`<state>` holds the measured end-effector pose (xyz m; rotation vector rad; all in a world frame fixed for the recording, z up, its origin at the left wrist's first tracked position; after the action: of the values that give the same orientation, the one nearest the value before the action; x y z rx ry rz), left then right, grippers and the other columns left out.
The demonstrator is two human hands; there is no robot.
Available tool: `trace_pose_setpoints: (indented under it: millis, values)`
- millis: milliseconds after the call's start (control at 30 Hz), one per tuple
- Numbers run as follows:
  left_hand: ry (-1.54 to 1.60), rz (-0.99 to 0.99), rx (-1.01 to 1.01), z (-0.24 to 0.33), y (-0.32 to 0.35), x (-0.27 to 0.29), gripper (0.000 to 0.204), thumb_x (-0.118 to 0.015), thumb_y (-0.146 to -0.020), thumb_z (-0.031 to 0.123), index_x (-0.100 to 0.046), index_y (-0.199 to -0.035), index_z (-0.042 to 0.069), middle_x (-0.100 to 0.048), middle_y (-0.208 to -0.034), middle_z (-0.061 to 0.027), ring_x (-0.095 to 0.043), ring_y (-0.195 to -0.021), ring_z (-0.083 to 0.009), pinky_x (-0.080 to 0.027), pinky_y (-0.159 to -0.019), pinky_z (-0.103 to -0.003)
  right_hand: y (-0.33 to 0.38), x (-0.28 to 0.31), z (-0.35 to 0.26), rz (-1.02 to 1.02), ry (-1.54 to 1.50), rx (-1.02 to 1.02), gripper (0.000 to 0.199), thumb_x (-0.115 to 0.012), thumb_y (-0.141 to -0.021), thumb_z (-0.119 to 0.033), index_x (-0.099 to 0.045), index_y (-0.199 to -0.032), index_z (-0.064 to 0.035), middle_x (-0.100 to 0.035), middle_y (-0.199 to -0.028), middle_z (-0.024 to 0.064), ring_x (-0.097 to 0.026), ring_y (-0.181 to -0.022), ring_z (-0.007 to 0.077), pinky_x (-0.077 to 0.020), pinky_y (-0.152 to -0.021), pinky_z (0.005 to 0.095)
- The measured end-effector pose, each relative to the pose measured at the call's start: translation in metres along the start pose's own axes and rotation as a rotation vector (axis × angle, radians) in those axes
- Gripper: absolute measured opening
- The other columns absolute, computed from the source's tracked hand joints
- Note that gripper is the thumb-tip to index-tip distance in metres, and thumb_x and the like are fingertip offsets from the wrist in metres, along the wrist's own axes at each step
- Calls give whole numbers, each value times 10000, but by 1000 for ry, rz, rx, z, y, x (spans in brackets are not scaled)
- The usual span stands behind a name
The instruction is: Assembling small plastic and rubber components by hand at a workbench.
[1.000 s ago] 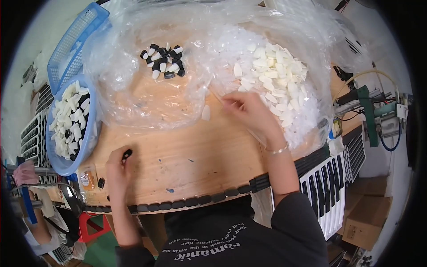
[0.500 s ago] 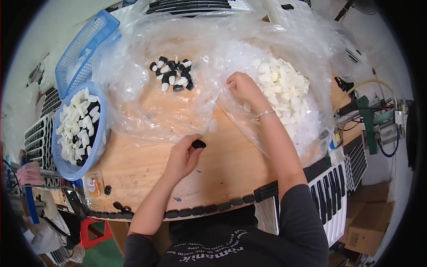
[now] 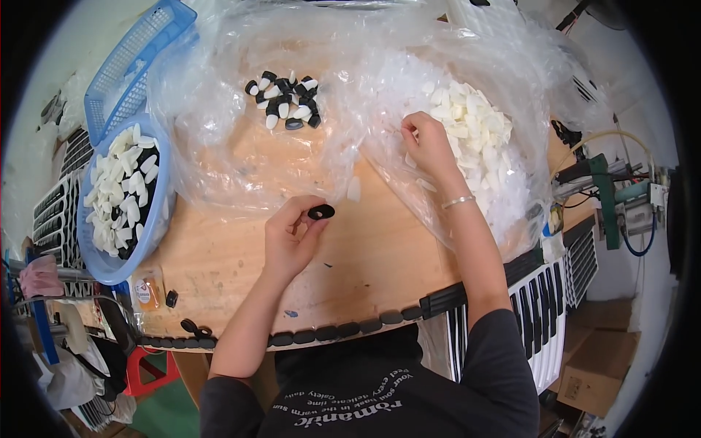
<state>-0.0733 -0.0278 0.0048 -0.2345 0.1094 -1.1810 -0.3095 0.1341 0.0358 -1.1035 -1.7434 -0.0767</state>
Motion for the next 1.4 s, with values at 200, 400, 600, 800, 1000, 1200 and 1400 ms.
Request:
trace_pose_setpoints:
  millis: [200, 400, 600, 800, 1000, 1200, 1400]
  values:
    - [37, -34, -25, 7, -1, -1, 355, -599, -776, -168, -603, -1092, -7, -608, -1047, -54, -573, -943, -109, -446, -836, -231, 33, 15, -26, 27, -33, -28, 71, -597, -781, 16, -597, -849, 35, -622, -832, 144, -613, -715, 267, -499, -625, 342]
    - [139, -41, -50, 16, 0, -5, 366, -593, -771, -180, -594, -1099, -18, -608, -1078, -77, -572, -955, -128, -449, -848, -251, 51, 7, -13, 27, 116, -59, 63, -595, -764, 2, -591, -820, 29, -610, -826, 146, -602, -707, 287, -490, -632, 350]
    - [157, -51, -175, 21, 1, 0, 371, -589, -771, -185, -587, -1106, -24, -593, -1115, -109, -567, -981, -163, -454, -869, -274, 54, 14, -32, 133, -176, -76, 49, -608, -746, 24, -591, -791, 28, -625, -839, 123, -602, -715, 207, -493, -647, 286]
    - [129, -19, -92, 12, -1, -5, 333, -602, -788, -155, -598, -1092, -20, -603, -1061, -88, -579, -946, -136, -457, -843, -247, 63, 3, -106, -30, -462, 196, 82, -635, -720, 21, -582, -778, -4, -621, -859, 124, -610, -742, 234, -496, -677, 291]
    - [81, 27, 7, 3, 0, 2, 313, -607, -806, -134, -597, -1099, -24, -615, -1007, -68, -592, -910, -106, -457, -819, -218, 79, -31, -91, -401, -139, 169, 73, -638, -740, -43, -588, -792, -33, -630, -856, 103, -606, -754, 266, -493, -662, 320]
    - [31, -12, 15, 1, 1, 0, 329, -604, -816, -115, -598, -1129, -14, -607, -1030, -48, -579, -952, -109, -446, -836, -228, 63, 4, -56, -109, -238, -26, 100, -648, -763, -99, -628, -796, -7, -633, -778, 124, -605, -692, 274, -498, -633, 338]
    - [6, -33, 18, 2, -1, -4, 334, -600, -806, -126, -599, -1119, -10, -602, -1027, -47, -578, -948, -108, -446, -846, -228, 73, 66, 36, 183, 393, -369, 182, -685, -717, -148, -638, -768, 20, -632, -685, 175, -619, -638, 318, -505, -644, 376]
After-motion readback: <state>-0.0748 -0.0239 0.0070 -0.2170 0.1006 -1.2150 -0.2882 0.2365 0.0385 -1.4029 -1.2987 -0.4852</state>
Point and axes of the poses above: each hand's wrist, its own y-axis away from the middle knuckle, its own x-axis out of the back of the hand, z = x × y, the point moved 7 cm from there along -y, towards the middle knuckle
